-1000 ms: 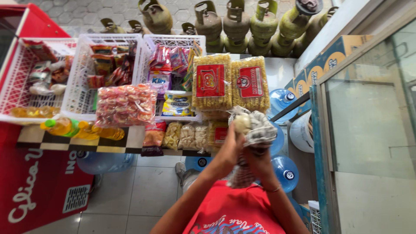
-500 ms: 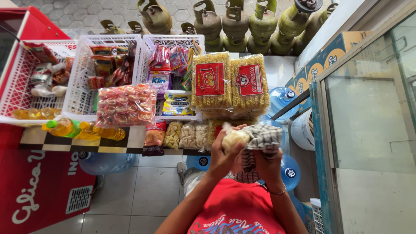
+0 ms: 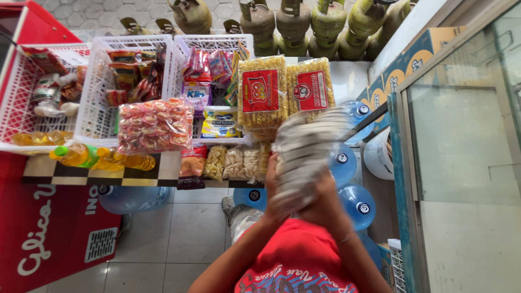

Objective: The person wipes the glass surfaces of a display case using a cloth. They clean the top, sides, and front panels of the case, moving the cloth back and forth across the glass.

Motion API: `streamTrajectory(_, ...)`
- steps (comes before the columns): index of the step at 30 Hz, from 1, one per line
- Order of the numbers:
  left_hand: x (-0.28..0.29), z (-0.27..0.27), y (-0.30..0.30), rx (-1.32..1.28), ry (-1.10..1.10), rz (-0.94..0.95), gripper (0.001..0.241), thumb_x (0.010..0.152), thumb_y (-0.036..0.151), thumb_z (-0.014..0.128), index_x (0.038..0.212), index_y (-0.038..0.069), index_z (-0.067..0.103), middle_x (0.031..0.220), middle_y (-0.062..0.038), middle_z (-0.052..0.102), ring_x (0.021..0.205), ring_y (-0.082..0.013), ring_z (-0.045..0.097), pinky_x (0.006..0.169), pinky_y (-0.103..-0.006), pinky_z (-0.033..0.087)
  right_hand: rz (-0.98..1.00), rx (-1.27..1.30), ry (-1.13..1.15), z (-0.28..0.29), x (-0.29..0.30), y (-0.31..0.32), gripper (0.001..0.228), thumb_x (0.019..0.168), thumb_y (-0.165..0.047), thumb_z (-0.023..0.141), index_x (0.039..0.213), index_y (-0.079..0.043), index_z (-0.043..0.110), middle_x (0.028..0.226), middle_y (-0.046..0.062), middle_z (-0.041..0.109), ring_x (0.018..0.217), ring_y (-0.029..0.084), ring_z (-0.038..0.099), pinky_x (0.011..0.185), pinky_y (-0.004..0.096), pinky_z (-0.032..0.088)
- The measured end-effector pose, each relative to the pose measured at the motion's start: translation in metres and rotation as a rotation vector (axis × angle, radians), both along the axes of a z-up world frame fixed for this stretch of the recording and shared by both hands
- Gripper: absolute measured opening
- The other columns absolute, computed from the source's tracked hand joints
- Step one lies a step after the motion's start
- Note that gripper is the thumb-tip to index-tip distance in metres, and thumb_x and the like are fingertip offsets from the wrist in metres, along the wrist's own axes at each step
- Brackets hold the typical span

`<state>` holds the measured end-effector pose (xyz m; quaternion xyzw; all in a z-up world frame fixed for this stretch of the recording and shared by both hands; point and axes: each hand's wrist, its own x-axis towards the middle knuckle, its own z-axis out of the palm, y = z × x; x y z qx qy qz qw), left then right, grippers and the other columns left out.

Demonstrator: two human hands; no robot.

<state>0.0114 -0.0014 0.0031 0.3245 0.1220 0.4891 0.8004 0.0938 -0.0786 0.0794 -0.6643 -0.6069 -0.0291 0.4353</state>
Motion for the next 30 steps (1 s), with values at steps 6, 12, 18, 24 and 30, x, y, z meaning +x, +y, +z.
streamTrajectory(6,-0.018,-0.001,0.002,0.089,0.117,0.009,0.034,0.106,0.018,0.056,0.133,0.001,0.046,0.140,-0.015,0.059,0.115,-0.0196,0.064,0.094,-0.0327,0.056,0.180,-0.006,-0.231,-0.033,-0.008,-0.008,0.058,0.072,-0.032,0.074,0.116,0.004,0.064,0.121,0.031,0.062,0.123,0.053,0.054,0.113,0.062,0.036)
streamTrajectory(12,-0.029,0.030,0.010,-0.003,0.134,0.207,0.036,0.105,0.022,0.056,0.133,0.002,0.042,0.143,-0.010,0.057,0.116,-0.0151,0.062,0.093,-0.0275,0.055,-0.004,-0.197,0.888,-0.084,0.010,-0.002,0.020,0.099,-0.016,0.064,0.108,0.001,0.069,0.097,0.009,0.072,0.087,0.017,0.067,0.075,0.029,0.058)
streamTrajectory(18,-0.029,0.020,-0.016,0.090,0.270,0.193,0.044,0.107,0.019,0.057,0.143,0.000,0.041,0.133,-0.011,0.057,0.115,-0.0153,0.056,0.098,-0.0272,0.048,0.094,-0.049,0.574,-0.034,0.000,0.005,0.027,0.094,-0.014,0.067,0.116,0.001,0.062,0.110,0.010,0.068,0.101,0.024,0.066,0.089,0.034,0.053)
streamTrajectory(24,-0.036,0.015,0.031,0.114,0.064,0.223,0.040,0.105,0.023,0.059,0.135,0.000,0.046,0.141,-0.013,0.056,0.130,-0.0234,0.059,0.111,-0.0368,0.050,0.325,0.013,-0.187,-0.042,-0.023,0.001,0.029,0.083,-0.010,0.073,0.112,-0.011,0.071,0.117,0.011,0.070,0.112,0.033,0.066,0.101,0.046,0.050)
streamTrajectory(30,-0.036,0.043,0.006,0.269,0.199,0.269,0.048,0.106,0.028,0.066,0.139,0.002,0.044,0.140,-0.022,0.055,0.124,-0.0242,0.057,0.107,-0.0373,0.051,0.072,-0.029,0.679,-0.106,0.017,0.001,0.038,0.099,-0.023,0.069,0.130,-0.003,0.061,0.122,0.010,0.067,0.113,0.025,0.064,0.097,0.038,0.053)
